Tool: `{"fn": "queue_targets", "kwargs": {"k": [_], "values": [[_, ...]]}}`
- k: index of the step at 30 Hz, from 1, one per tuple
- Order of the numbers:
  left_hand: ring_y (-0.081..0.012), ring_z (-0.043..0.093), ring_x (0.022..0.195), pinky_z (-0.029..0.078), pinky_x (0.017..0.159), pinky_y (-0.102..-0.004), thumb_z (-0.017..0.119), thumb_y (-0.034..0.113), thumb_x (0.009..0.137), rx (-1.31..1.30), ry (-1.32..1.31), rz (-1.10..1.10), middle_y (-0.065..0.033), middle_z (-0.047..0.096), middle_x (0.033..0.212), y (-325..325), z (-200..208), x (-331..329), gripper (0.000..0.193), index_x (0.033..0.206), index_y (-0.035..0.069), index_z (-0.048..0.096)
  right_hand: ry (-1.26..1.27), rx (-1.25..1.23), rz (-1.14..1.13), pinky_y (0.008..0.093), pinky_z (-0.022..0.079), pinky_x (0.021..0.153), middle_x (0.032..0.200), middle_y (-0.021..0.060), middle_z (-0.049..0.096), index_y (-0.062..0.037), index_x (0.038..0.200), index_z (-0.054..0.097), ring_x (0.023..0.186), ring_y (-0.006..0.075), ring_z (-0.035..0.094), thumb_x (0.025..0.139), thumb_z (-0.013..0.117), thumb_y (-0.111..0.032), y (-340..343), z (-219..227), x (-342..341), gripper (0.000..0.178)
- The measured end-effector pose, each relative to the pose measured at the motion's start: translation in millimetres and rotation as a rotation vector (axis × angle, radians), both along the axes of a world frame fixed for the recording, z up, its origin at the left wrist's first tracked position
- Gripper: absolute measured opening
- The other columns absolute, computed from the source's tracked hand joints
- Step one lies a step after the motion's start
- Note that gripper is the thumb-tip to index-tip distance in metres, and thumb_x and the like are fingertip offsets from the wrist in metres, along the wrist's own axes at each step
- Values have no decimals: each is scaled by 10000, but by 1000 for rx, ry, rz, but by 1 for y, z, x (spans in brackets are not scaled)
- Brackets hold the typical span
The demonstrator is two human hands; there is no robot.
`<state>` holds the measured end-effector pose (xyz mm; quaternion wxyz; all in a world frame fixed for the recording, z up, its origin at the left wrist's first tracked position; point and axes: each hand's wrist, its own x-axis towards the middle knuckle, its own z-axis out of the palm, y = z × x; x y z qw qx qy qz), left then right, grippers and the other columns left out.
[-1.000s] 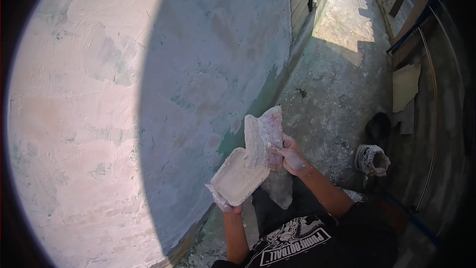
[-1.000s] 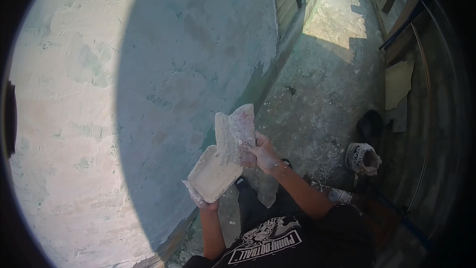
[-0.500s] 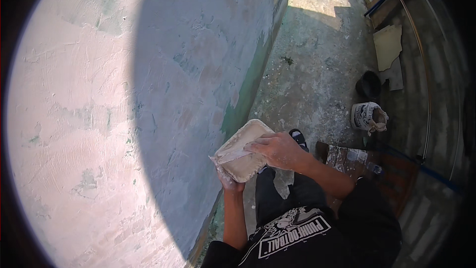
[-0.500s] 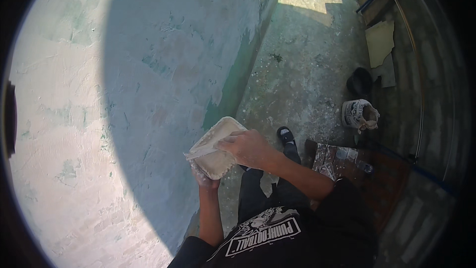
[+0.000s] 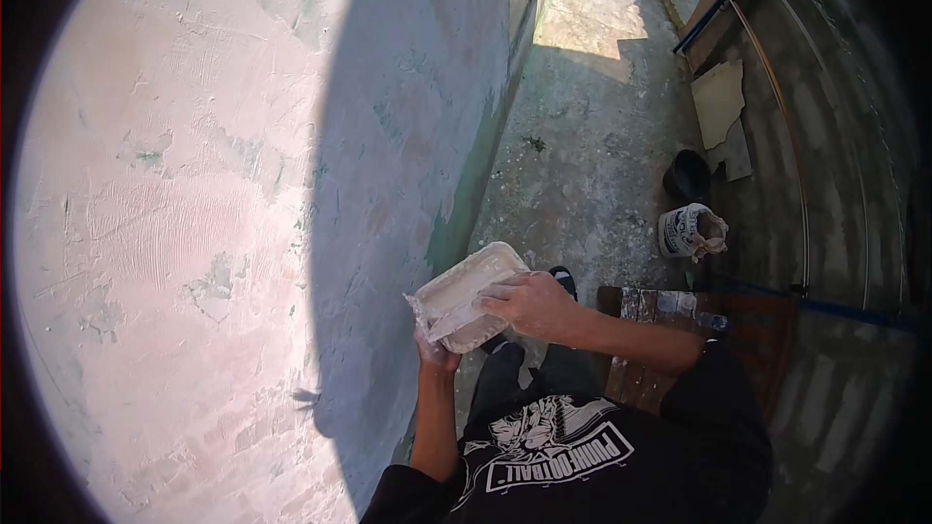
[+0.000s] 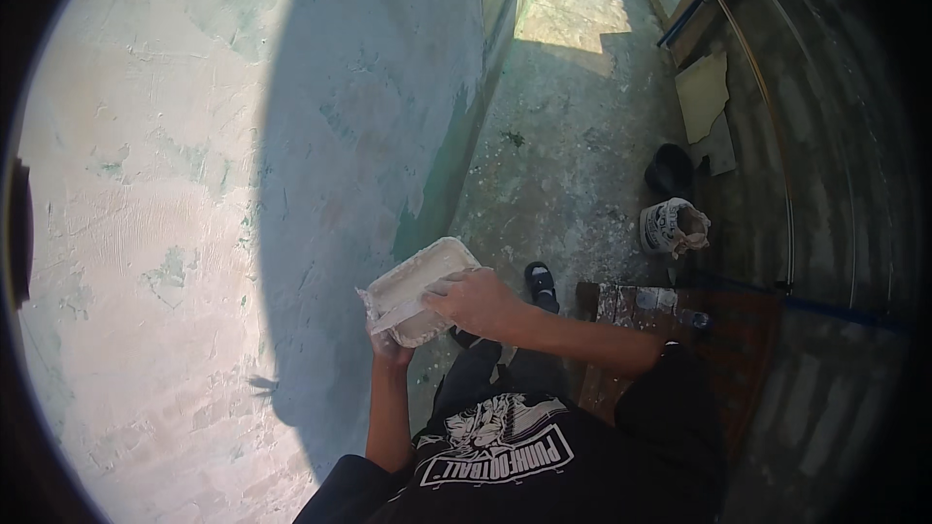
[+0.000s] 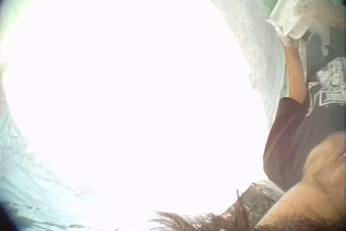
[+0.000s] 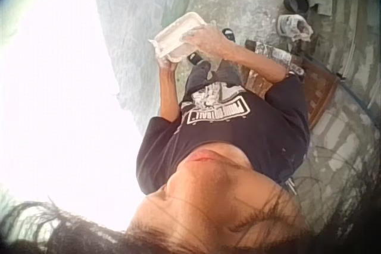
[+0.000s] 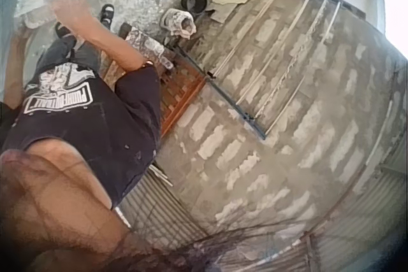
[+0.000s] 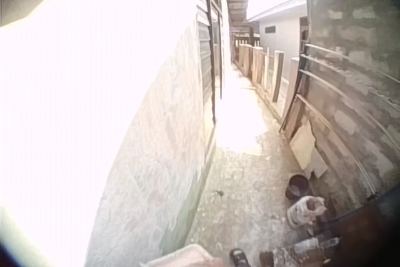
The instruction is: Applying white putty or plaster to an exterior wall using a trowel and a plastic container.
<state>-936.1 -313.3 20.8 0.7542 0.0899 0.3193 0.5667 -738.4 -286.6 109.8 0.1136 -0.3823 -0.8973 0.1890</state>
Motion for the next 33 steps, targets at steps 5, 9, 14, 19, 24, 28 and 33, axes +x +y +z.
{"fn": "queue_targets", "kwargs": {"k": [5, 9, 14, 19, 24, 28, 33], "values": [[-302, 533, 1115, 446, 952, -434, 290, 477, 957, 20, 19, -19, -158, 522, 1240, -2, 18, 9, 568, 1272, 27, 435, -9, 321, -32, 339, 539, 676, 1012, 30, 645, -109, 992, 609, 855, 217, 655, 726, 577, -114, -6, -7, -8, 268], [-308, 533, 1112, 444, 955, -436, 298, 497, 948, 47, -13, 33, -163, 518, 1243, -8, 11, 7, 587, 1267, 25, 439, -82, 63, 62, 345, 539, 657, 1032, 28, 637, -115, 1003, 604, 826, 214, 660, 743, 563, -134, -16, 6, -1, 264], [-309, 532, 1112, 438, 960, -440, 299, 505, 947, 42, -56, 5, -165, 517, 1246, -10, 30, 11, 595, 1270, 24, 436, 9, 209, 13, 353, 538, 652, 1012, 43, 636, -115, 1012, 600, 820, 229, 658, 742, 563, -134, -7, 20, -1, 274], [-304, 532, 1114, 437, 960, -439, 306, 506, 946, 108, -40, 41, -160, 519, 1247, -14, 23, 9, 598, 1277, 26, 435, 106, 468, 3, 365, 528, 641, 867, 86, 636, -80, 967, 591, 766, 262, 656, 756, 566, -136, -17, 7, -9, 220], [-309, 529, 1118, 430, 965, -440, 307, 515, 944, 85, -18, 29, -162, 519, 1249, -23, 27, 7, 609, 1269, 19, 445, 76, 141, 54, 373, 524, 620, 809, 93, 644, -95, 931, 606, 722, 277, 653, 726, 587, -91, -25, 28, 3, 206], [-316, 533, 1112, 435, 958, -446, 306, 528, 940, 60, -104, -30, -172, 515, 1252, -21, 36, 4, 629, 1267, 9, 444, -103, 34, 68, 377, 527, 632, 893, 55, 669, -147, 1024, 639, 781, 250, 657, 724, 570, -75, -25, 53, 7, 316], [-319, 544, 1094, 449, 944, -447, 308, 535, 937, 77, -90, -49, -179, 525, 1233, -23, 55, 5, 636, 1256, 4, 451, -199, 67, 80, 393, 523, 598, 826, 66, 670, -157, 1019, 641, 710, 268, 658, 722, 586, -87, -23, 53, 1, 310]]}}
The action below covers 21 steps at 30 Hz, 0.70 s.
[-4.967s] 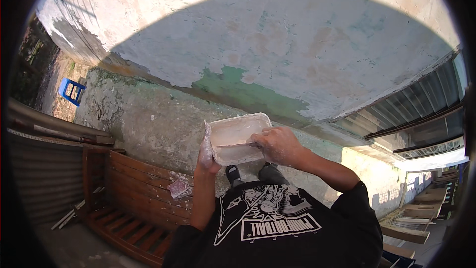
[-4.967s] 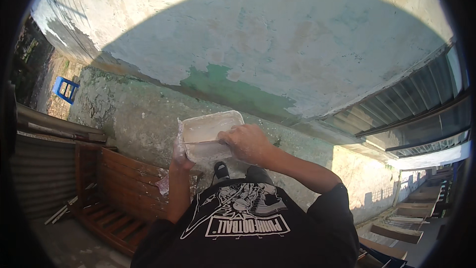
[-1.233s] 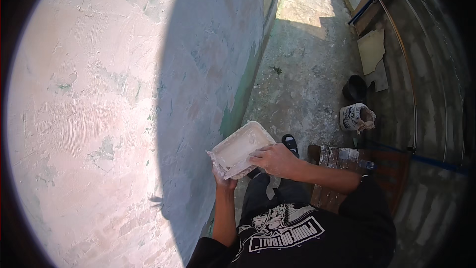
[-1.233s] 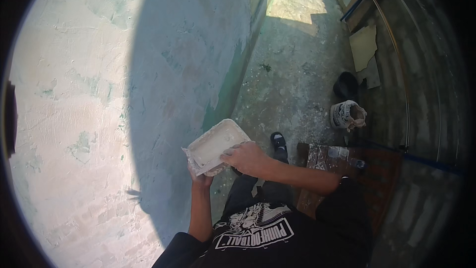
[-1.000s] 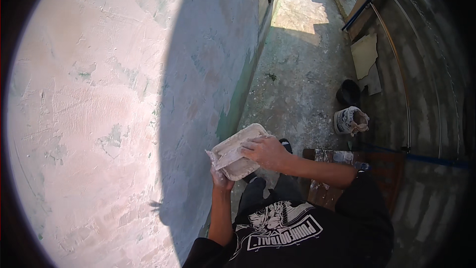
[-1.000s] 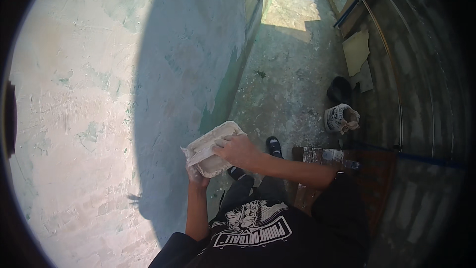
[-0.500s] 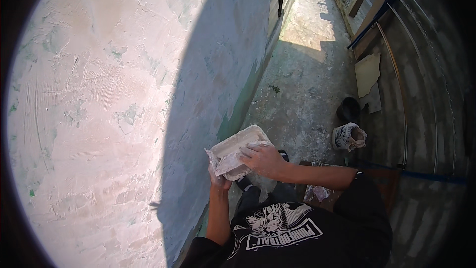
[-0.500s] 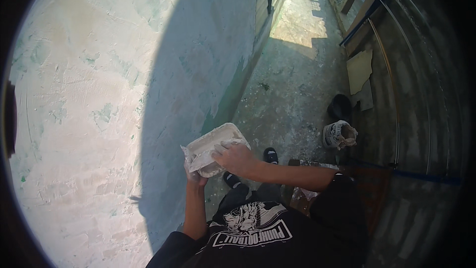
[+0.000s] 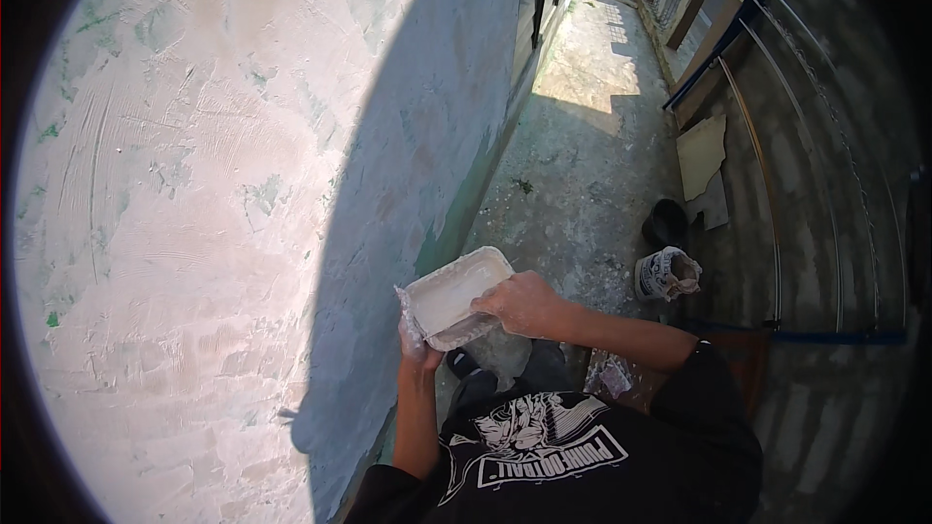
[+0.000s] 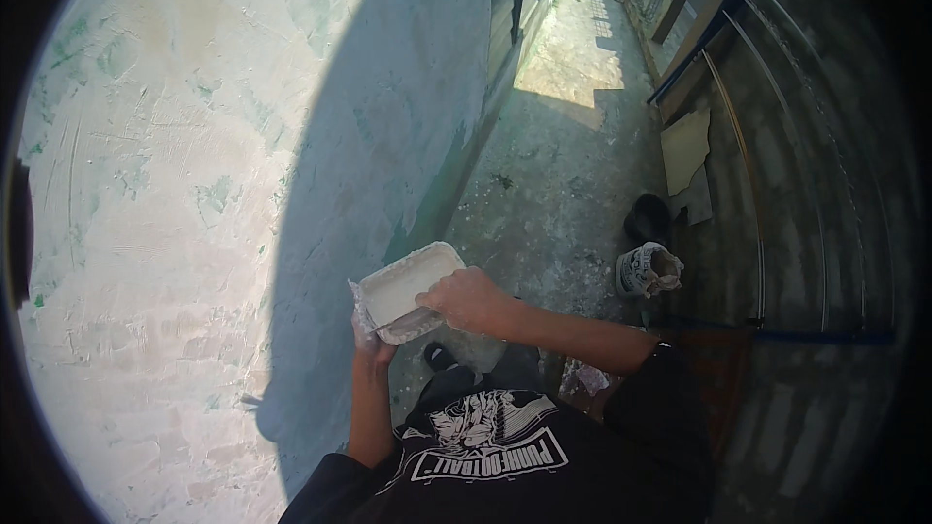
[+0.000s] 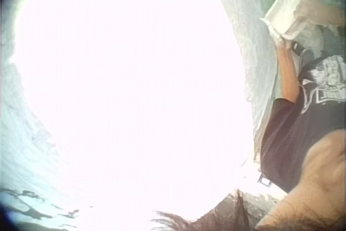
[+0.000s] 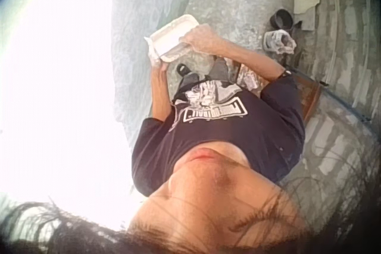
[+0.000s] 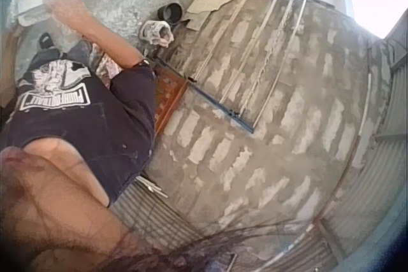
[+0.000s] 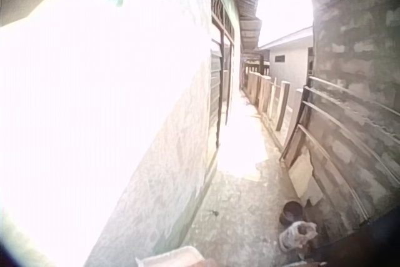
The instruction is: Applying white putty or plaster to an exterior wall using a trowel and a plastic container.
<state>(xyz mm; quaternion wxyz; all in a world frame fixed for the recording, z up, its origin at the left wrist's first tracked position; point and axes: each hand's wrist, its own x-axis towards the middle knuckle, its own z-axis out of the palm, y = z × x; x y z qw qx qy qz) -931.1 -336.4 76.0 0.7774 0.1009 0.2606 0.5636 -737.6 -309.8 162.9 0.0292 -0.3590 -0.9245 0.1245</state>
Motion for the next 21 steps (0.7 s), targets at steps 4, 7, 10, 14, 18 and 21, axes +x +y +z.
{"fn": "queue_targets", "kwargs": {"k": [4, 7, 10, 14, 18, 21], "values": [[-315, 548, 1087, 455, 938, -442, 321, 537, 933, -48, 38, -7, -173, 534, 1221, -1, 12, -4, 630, 1244, 7, 461, -5, 21, -36, 390, 522, 596, 805, 60, 667, -167, 1013, 640, 709, 263, 658, 727, 596, -117, -7, 19, -5, 293], [-308, 547, 1089, 459, 933, -438, 329, 535, 932, -20, 6, -51, -170, 534, 1223, -3, 10, -5, 624, 1241, 10, 466, 37, 81, -126, 385, 525, 600, 801, 48, 664, -166, 1007, 638, 714, 254, 660, 731, 606, -147, -9, 24, -7, 279], [-304, 547, 1092, 459, 931, -437, 333, 530, 933, 42, 2, -66, -169, 537, 1221, -2, 5, -5, 620, 1244, 11, 467, 73, 216, -140, 380, 527, 602, 801, 41, 660, -174, 1021, 633, 722, 248, 661, 727, 616, -172, -14, 3, -10, 295], [-325, 533, 1115, 440, 952, -451, 327, 564, 919, 43, 12, -52, -190, 511, 1258, -2, -7, -8, 686, 1283, -9, 426, 16, 135, -111, 378, 525, 593, 841, 49, 669, -178, 1030, 628, 727, 250, 661, 722, 598, -125, -29, -5, -11, 314], [-334, 530, 1119, 437, 953, -461, 334, 575, 913, 12, -17, -70, -194, 505, 1266, -4, -3, -11, 701, 1286, -12, 420, 82, 52, -135, 386, 519, 586, 848, 60, 675, -181, 1019, 631, 727, 258, 660, 710, 581, -76, -33, 18, -5, 330], [-337, 528, 1121, 433, 956, -464, 338, 581, 909, 1, -20, -72, -194, 506, 1263, -4, 3, -12, 709, 1287, -13, 419, 86, 37, -143, 396, 514, 585, 816, 67, 672, -188, 1019, 634, 707, 272, 657, 701, 588, -84, -28, 30, -1, 338]]}}
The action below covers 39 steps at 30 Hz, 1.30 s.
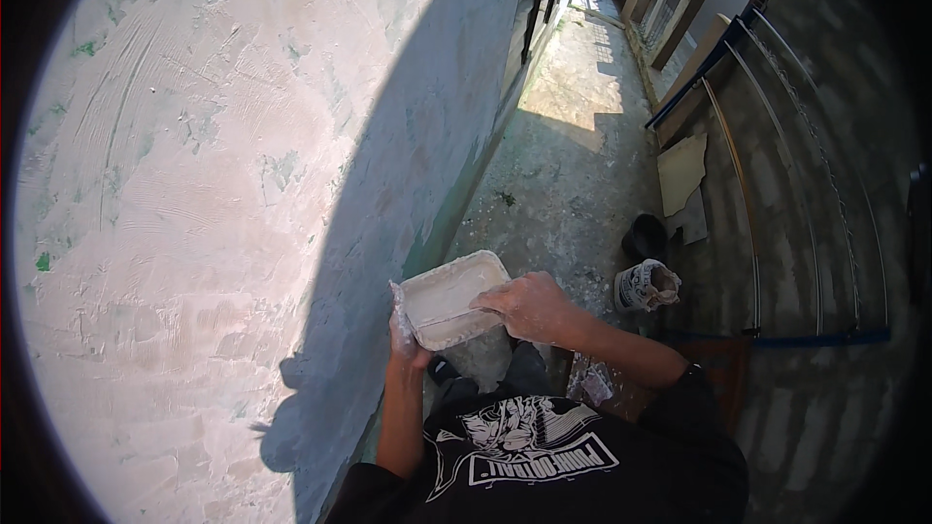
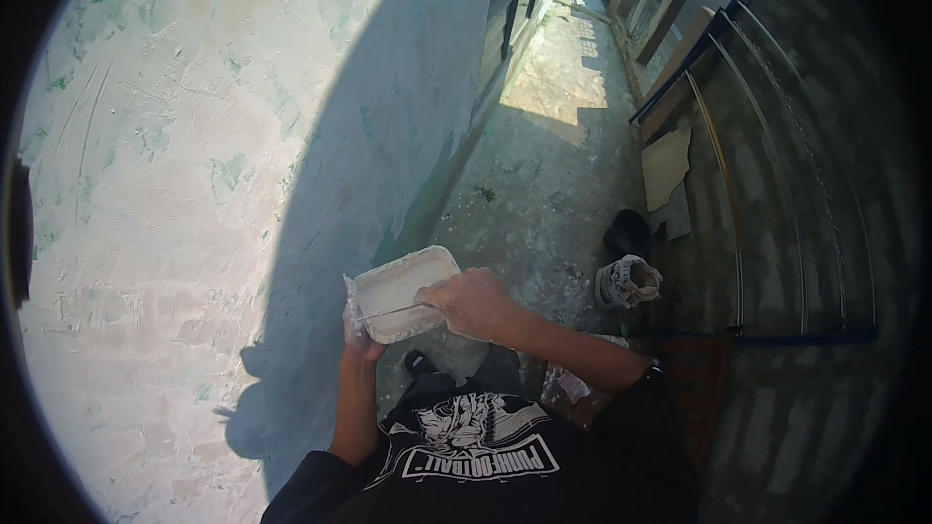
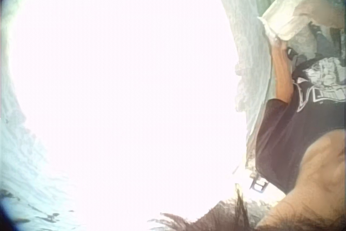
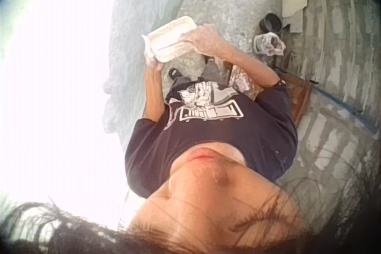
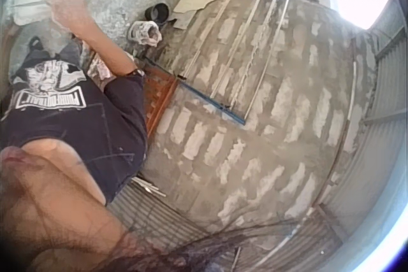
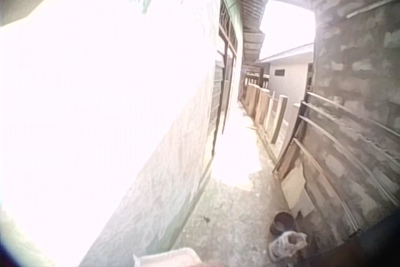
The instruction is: Applying white putty or plaster to an exterior wall using a trowel and a plastic container.
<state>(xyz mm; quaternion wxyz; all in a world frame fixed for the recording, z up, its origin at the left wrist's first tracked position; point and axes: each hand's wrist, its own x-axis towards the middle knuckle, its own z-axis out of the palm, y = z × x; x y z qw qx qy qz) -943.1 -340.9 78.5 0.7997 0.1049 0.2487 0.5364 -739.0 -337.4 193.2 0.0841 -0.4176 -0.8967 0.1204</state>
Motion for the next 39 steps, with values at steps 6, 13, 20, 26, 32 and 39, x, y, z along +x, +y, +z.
{"fn": "queue_targets", "kwargs": {"k": [6, 13, 20, 26, 32, 39], "values": [[-328, 535, 1111, 436, 952, -459, 338, 582, 910, 6, 27, -3, -189, 512, 1255, 0, 2, -2, 706, 1279, -14, 426, -187, -44, -10, 393, 511, 592, 805, 78, 670, -193, 1000, 642, 679, 276, 655, 699, 597, -97, 9, -6, -16, 319], [-304, 555, 1080, 459, 935, -435, 299, 536, 939, 33, 19, -11, -178, 537, 1215, 3, 9, -3, 633, 1242, 4, 460, 70, 207, -35, 386, 520, 595, 838, 53, 674, -142, 986, 644, 728, 261, 659, 724, 575, -107, 17, -28, -22, 274], [-312, 546, 1098, 455, 941, -442, 297, 529, 941, 30, 18, 42, -184, 521, 1238, 3, -9, -12, 637, 1262, -4, 437, -150, 97, 80, 350, 528, 599, 890, 38, 663, -131, 993, 622, 757, 226, 664, 731, 583, -134, 12, -10, -29, 265], [-311, 536, 1114, 448, 950, -444, 316, 532, 934, 67, -16, -33, -186, 515, 1247, 14, 9, -10, 643, 1277, -1, 425, -3, 296, 54, 354, 528, 593, 903, 49, 659, -121, 989, 620, 760, 232, 665, 734, 576, -138, 26, -32, -30, 259], [-309, 543, 1104, 454, 942, -437, 312, 529, 937, 54, -55, 12, -184, 518, 1244, 16, -9, -16, 641, 1279, -2, 425, -108, 134, 86, 359, 525, 625, 874, 63, 633, -104, 948, 593, 783, 236, 659, 751, 572, -160, 25, -20, -38, 205], [-300, 552, 1088, 467, 925, -424, 310, 515, 943, 37, -11, 11, -175, 532, 1227, 25, 3, -19, 618, 1256, 2, 453, 40, 324, 98, 372, 531, 625, 912, 45, 664, -143, 1004, 621, 762, 237, 665, 713, 604, -156, 44, -41, -39, 291]]}}
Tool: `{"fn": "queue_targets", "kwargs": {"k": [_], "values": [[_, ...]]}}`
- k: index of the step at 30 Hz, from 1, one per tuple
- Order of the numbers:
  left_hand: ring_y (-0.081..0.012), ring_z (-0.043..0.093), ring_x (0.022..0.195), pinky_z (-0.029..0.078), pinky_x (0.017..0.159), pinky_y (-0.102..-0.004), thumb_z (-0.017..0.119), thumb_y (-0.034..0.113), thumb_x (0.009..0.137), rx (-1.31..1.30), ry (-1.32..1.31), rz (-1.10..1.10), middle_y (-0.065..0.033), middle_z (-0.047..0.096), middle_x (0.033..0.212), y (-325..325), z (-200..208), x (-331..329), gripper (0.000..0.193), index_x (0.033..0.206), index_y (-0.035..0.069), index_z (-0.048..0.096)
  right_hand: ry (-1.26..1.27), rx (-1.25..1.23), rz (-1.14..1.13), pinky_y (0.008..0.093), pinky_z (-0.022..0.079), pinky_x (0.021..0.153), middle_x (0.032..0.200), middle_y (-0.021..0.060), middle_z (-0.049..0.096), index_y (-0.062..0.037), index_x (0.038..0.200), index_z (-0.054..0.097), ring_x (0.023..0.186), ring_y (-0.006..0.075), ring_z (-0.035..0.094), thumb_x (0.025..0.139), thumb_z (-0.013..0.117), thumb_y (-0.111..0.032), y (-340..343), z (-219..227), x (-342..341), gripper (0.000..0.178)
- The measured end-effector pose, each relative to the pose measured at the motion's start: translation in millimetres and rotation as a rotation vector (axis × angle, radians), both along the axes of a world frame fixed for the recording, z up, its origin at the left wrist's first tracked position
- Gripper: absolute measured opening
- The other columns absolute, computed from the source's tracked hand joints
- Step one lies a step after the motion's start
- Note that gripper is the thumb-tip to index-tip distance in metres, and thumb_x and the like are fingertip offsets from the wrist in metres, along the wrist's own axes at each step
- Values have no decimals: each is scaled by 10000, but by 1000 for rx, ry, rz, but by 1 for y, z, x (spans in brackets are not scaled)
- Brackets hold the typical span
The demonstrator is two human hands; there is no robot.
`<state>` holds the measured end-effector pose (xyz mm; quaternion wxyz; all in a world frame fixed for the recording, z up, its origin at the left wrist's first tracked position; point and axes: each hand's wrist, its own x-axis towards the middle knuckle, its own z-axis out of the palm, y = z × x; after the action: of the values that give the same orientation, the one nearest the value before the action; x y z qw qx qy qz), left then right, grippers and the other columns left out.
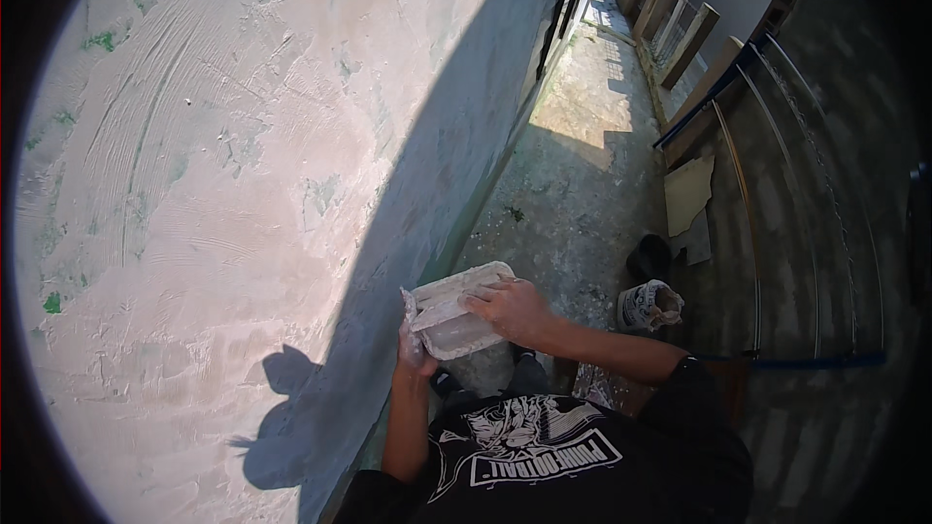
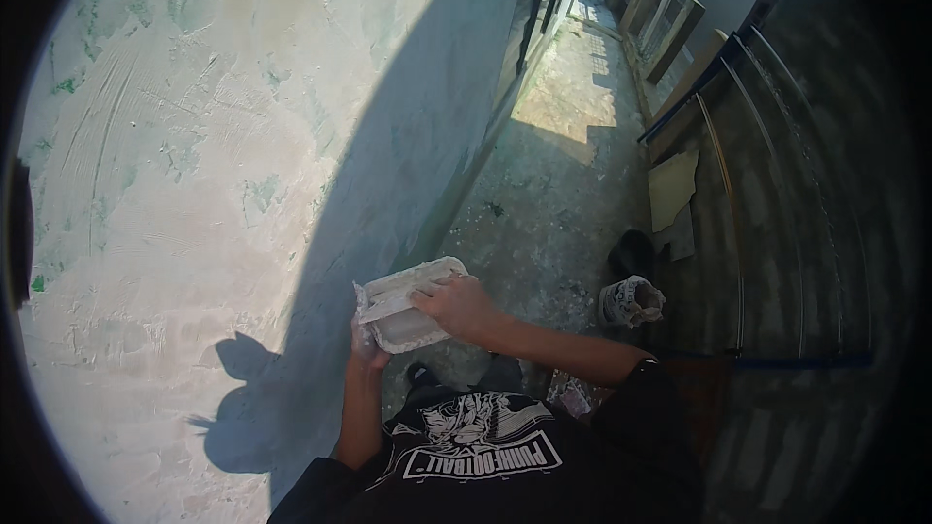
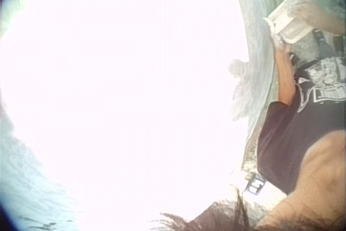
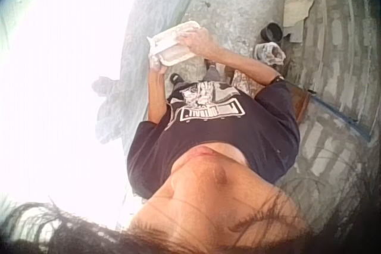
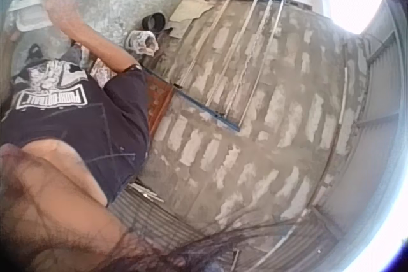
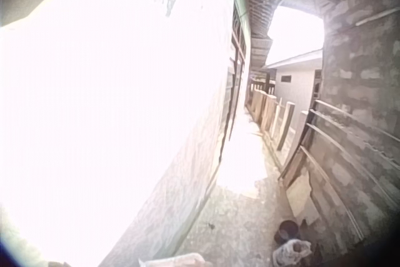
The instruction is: Applying white putty or plaster to an exterior wall using a trowel and a plastic container.
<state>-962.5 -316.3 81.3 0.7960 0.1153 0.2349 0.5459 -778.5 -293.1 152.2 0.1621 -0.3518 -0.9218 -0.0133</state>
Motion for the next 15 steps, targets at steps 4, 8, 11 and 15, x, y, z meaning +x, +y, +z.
{"fn": "queue_targets", "kwargs": {"k": [4, 8, 11, 15], "values": [[-303, 541, 1108, 446, 945, -425, 295, 577, 922, 7, -11, -6, -184, 527, 1240, -1, -13, -7, 705, 1272, -18, 436, -74, -36, -14, 361, 529, 650, 906, 46, 663, -140, 993, 626, 782, 232, 662, 716, 603, -149, -4, 4, -11, 278], [-302, 539, 1110, 446, 946, -425, 296, 569, 926, 5, 41, -13, -184, 523, 1245, -2, -14, -12, 695, 1274, -18, 434, -165, -259, -53, 344, 528, 681, 957, 52, 666, -113, 1009, 623, 828, 222, 661, 725, 589, -125, -5, 18, -6, 287], [-301, 540, 1107, 446, 945, -425, 297, 558, 931, -4, 8, -30, -181, 523, 1245, 3, -11, -12, 679, 1271, -13, 437, -24, -143, -61, 339, 529, 679, 973, 52, 669, -101, 1014, 623, 838, 220, 661, 723, 587, -116, -1, 18, -7, 294], [-297, 540, 1105, 446, 945, -424, 298, 550, 933, -23, 62, -15, -175, 528, 1237, 0, -19, -12, 659, 1263, 0, 448, 10, -116, -119, 335, 530, 674, 992, 47, 667, -100, 1011, 625, 840, 208, 662, 722, 581, -107, 0, 19, -11, 292]]}}
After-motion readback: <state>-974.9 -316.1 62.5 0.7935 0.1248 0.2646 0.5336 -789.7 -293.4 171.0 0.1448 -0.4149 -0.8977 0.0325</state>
